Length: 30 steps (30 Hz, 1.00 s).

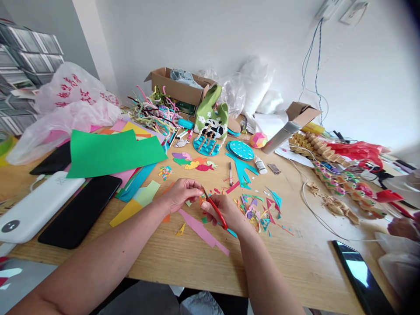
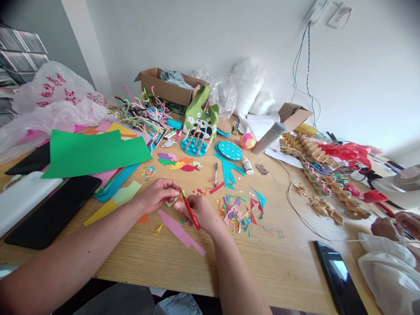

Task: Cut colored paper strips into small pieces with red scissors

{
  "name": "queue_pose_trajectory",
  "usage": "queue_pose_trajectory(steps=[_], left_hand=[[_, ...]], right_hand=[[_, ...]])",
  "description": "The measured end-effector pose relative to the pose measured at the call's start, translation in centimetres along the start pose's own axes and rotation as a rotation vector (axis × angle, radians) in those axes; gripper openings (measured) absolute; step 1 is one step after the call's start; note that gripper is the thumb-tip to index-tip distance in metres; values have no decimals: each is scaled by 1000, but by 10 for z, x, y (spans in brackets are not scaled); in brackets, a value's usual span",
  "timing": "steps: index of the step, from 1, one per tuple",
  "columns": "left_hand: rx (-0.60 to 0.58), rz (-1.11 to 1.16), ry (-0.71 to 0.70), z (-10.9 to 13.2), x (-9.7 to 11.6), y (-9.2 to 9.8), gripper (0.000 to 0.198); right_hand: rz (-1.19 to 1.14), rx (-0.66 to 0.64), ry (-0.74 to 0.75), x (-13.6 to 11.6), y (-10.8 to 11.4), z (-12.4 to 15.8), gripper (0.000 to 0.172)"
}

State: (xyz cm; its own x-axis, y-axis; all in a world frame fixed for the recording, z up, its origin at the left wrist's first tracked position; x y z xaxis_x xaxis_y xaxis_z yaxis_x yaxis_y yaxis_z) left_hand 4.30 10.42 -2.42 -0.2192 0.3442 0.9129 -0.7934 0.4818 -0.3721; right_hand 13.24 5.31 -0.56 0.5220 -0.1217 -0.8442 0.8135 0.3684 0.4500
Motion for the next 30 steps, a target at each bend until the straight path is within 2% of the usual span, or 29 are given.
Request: queue_pose_trajectory(steps=[7,13,25,30], left_hand=[[34,-4,-14,-3,-1,8,15],[34,45,32,-2,-5,7,20],[37,-60,31,-1,0,8,16],[10,54,56,-1,0,7,23]], right_hand=[[-19,2,12,2,0,-1,39],[-8,22,32,3,2,-1,40],[-21,-7,16,6,0,-1,40],[-72,-9,12,4,0,-1,42]])
Point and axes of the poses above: each hand's wrist, its own z-axis away from the middle knuckle, its own y-axis out of the back of the hand, x = y × z, the point moved 10 cm from there along -z, towards the middle knuckle, and after that the axes turned 1 degree about -x, right-handed, at the moved point
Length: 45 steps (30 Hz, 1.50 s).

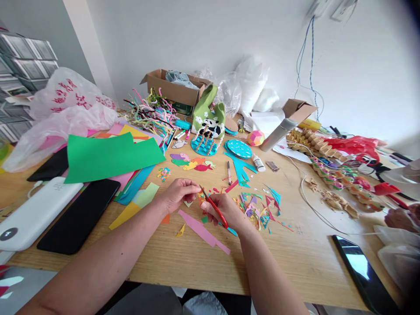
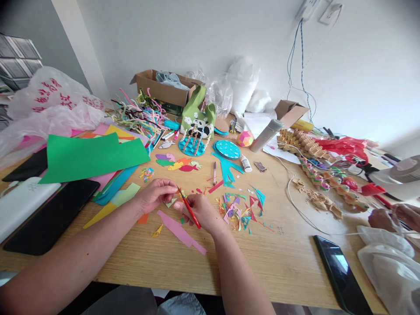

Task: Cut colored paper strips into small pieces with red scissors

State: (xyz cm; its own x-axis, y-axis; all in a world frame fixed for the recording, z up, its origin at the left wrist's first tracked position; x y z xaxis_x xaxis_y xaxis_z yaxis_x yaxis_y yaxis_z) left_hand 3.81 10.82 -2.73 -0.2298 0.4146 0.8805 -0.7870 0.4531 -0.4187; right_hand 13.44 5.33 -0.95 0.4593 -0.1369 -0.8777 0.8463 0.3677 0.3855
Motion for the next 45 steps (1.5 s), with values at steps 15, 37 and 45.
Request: queue_pose_trajectory(steps=[15,37,45], left_hand=[[-81,281,-39,6,0,-21,20],[33,97,-100,5,5,-10,18],[6,31,-112,4,6,-10,14]], right_hand=[[-133,87,51,-11,-2,-2,48],[-96,77,9,-7,-3,-3,47],[-80,54,5,-6,-3,-1,46]])
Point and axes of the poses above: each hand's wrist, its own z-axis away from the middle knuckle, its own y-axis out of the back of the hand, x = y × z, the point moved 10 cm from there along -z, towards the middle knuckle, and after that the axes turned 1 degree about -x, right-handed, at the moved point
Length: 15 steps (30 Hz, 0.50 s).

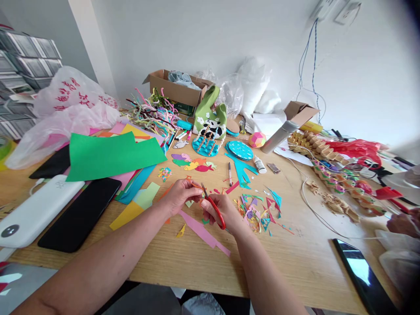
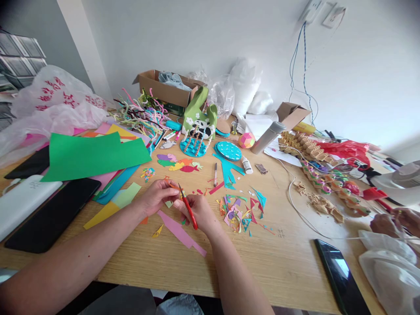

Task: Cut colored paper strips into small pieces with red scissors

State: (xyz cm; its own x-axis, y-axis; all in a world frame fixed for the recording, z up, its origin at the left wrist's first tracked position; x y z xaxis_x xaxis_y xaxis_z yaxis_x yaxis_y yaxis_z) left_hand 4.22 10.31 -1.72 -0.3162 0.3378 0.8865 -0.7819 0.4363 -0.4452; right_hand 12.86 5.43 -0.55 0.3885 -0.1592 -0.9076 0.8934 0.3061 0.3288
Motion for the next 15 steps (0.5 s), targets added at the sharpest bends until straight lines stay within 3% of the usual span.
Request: queue_pose_trajectory(steps=[15], left_hand=[[24,-1,-7,0,2,4,14]], right_hand=[[9,-26,-20,-1,-1,2,43]])
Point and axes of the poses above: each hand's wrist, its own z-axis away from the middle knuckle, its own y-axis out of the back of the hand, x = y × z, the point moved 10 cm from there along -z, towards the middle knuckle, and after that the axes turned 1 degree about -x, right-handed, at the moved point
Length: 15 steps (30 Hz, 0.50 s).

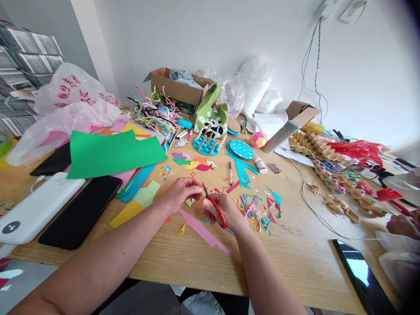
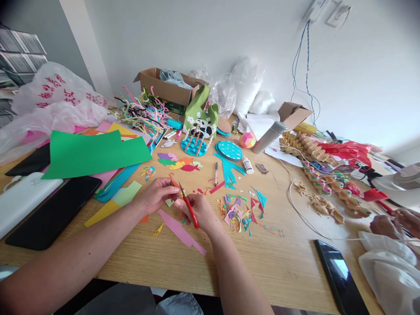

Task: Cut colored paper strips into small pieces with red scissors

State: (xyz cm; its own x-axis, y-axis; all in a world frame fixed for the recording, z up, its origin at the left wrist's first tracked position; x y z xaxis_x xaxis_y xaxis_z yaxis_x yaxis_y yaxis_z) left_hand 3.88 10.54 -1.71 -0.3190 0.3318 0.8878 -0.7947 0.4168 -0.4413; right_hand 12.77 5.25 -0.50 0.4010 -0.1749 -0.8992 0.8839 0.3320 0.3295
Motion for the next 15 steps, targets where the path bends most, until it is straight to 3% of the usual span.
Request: queue_pose_trajectory(steps=[15], left_hand=[[31,6,12,0,-4,3,16]], right_hand=[[-5,16,35,-7,-1,1,46]])
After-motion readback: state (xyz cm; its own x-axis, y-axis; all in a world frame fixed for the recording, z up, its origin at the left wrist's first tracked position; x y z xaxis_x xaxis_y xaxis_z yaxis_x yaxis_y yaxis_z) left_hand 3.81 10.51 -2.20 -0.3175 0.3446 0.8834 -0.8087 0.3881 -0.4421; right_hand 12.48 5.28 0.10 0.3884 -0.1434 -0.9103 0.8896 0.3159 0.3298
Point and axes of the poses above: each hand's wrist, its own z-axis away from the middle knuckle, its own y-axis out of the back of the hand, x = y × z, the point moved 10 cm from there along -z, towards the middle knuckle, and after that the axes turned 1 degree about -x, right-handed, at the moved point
